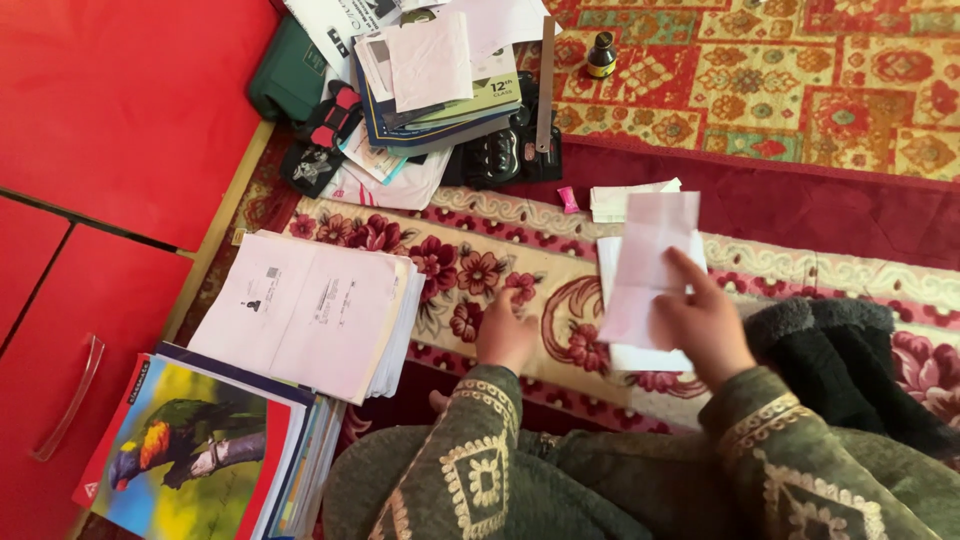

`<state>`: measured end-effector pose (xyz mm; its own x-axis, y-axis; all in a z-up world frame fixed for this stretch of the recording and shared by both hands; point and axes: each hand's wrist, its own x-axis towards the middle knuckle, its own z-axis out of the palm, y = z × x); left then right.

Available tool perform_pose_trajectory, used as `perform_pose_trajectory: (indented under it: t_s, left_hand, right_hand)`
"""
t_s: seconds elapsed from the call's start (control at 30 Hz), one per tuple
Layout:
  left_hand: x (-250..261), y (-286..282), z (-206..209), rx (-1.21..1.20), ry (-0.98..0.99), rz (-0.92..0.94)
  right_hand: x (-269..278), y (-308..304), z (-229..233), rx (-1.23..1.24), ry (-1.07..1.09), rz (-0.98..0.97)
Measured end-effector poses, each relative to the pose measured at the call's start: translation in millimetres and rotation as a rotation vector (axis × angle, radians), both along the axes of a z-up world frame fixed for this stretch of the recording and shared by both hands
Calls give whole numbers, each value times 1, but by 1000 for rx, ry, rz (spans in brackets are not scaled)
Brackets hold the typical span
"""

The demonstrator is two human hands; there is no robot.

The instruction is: The person sits on a patterned rug and organizes a pile of books and papers. They wipe the covers of several books with a dark cloth, flip through pages, and stack them into separate piles. Loose papers are folded and placed on top of the book stacks.

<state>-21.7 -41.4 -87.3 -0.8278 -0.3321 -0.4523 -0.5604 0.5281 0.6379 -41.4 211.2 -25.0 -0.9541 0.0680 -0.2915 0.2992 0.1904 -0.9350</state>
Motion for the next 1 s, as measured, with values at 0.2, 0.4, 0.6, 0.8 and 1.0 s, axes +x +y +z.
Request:
perform_pose_trajectory:
  t_s: [0.2,0.4,0.6,0.8,1.0]
  left_hand:
    - [13,44,50,-163,27,-644]
    - [16,68,30,-68,-79,-802]
    - [20,65,18,-51,-15,-743]
    - [4,73,-23,13,-47,-748]
    - [-3,91,-43,-253,129,-862]
  right_hand:
    - [-19,48,56,242,-64,-146]
    - [-17,41,51,186,-293,56]
    - [-40,46,-95,456,-206,358]
    - [-45,41,-110,543,-247,580]
    - [-56,34,-101,851,-135,658]
